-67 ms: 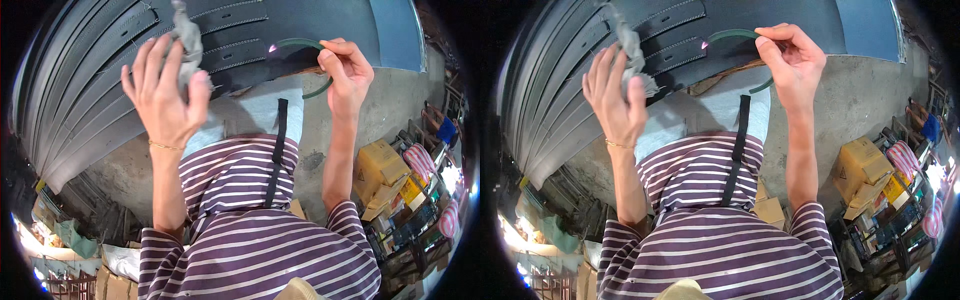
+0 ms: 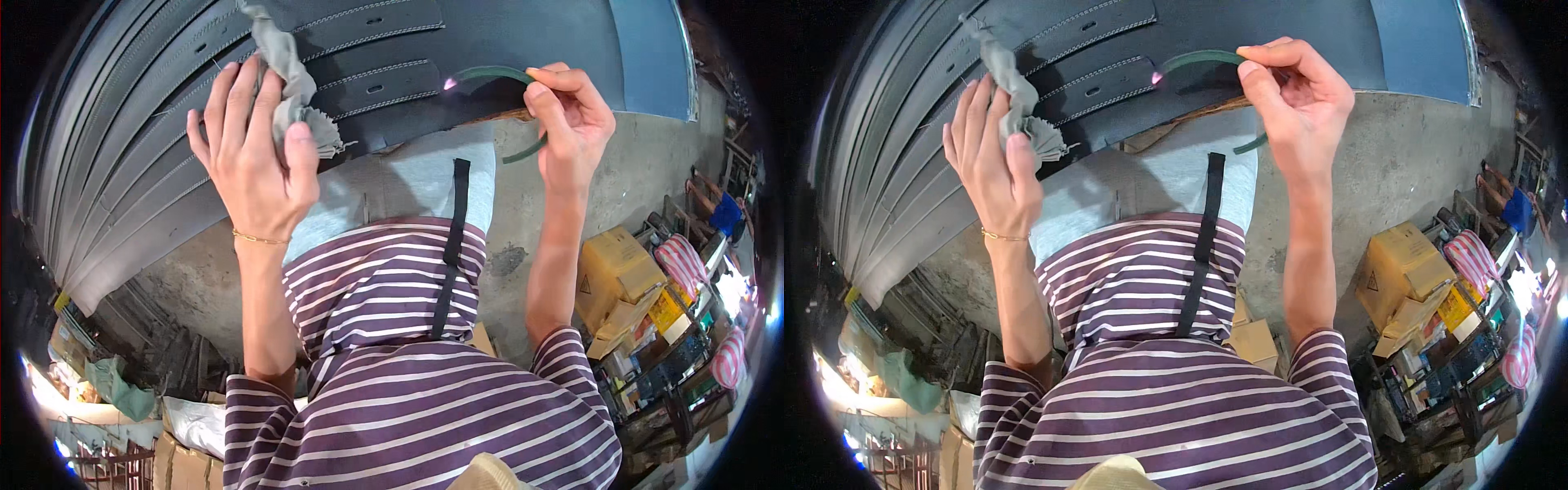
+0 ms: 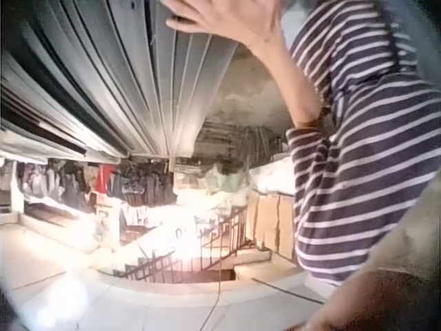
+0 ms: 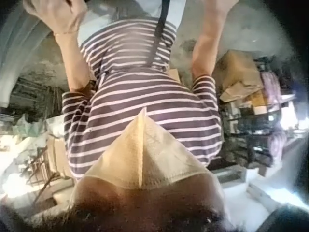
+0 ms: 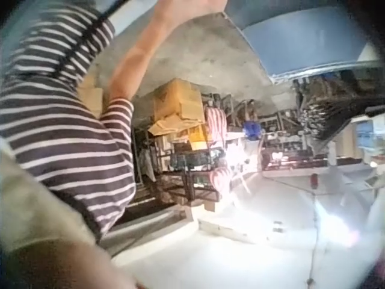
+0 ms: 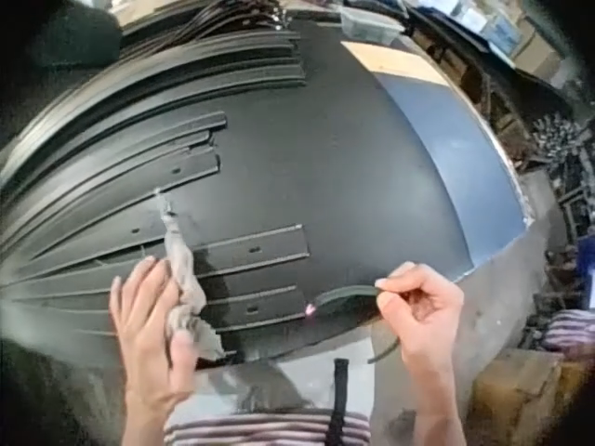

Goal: Searing loose threads and wiping down leather straps at a workshop table.

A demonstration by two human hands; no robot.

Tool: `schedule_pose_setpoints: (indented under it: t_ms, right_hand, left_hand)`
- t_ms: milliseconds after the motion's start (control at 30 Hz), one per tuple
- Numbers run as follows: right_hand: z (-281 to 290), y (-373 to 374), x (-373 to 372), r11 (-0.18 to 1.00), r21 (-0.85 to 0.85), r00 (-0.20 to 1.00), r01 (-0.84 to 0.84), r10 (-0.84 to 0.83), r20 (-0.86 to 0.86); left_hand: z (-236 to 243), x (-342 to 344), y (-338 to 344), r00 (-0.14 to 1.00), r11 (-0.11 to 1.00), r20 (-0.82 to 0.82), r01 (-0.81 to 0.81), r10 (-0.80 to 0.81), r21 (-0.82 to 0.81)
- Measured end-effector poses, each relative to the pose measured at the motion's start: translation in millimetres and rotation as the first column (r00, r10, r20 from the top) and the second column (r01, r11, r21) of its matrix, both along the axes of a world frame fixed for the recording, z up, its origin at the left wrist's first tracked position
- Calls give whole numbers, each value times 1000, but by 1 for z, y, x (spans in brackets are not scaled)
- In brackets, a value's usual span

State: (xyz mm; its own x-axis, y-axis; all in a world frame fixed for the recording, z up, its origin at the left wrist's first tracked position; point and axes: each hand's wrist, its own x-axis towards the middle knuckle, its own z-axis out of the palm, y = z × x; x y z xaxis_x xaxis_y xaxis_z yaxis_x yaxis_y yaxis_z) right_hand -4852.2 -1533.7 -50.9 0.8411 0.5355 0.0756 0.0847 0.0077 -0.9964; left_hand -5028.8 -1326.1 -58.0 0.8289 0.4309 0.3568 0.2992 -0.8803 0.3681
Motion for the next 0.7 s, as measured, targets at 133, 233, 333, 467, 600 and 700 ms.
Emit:
schedule_pose_setpoints:
  t_ms: [133, 233, 333, 467, 600, 700]
  right_hand:
    - [4, 1, -1, 999, -54, 1000, -2, 3, 10]
    - [3, 1, 0, 996, -85, 999, -17, 21, 47]
    - [2, 1, 0, 995, -96, 996, -26, 33, 77]
    - [2, 1, 0, 995, -99, 996, -10, 18, 83]
    - [0, 0, 0, 994, -109, 993, -22, 35, 111]
    - [0, 0, 1, 993, -115, 994, -6, 18, 109]
  left_hand:
    - [-6, 2, -4, 996, 995, -47, -70, 74, 66]
    - [0, 3, -8, 993, 997, -101, -63, 68, 52]
    - [1, 4, -8, 991, 996, -113, -68, 75, 61]
    - [1, 4, -7, 992, 996, -104, -68, 73, 60]
    - [0, 4, -7, 993, 996, -95, -71, 77, 57]
    - [0, 4, -7, 992, 996, -96, -73, 78, 57]
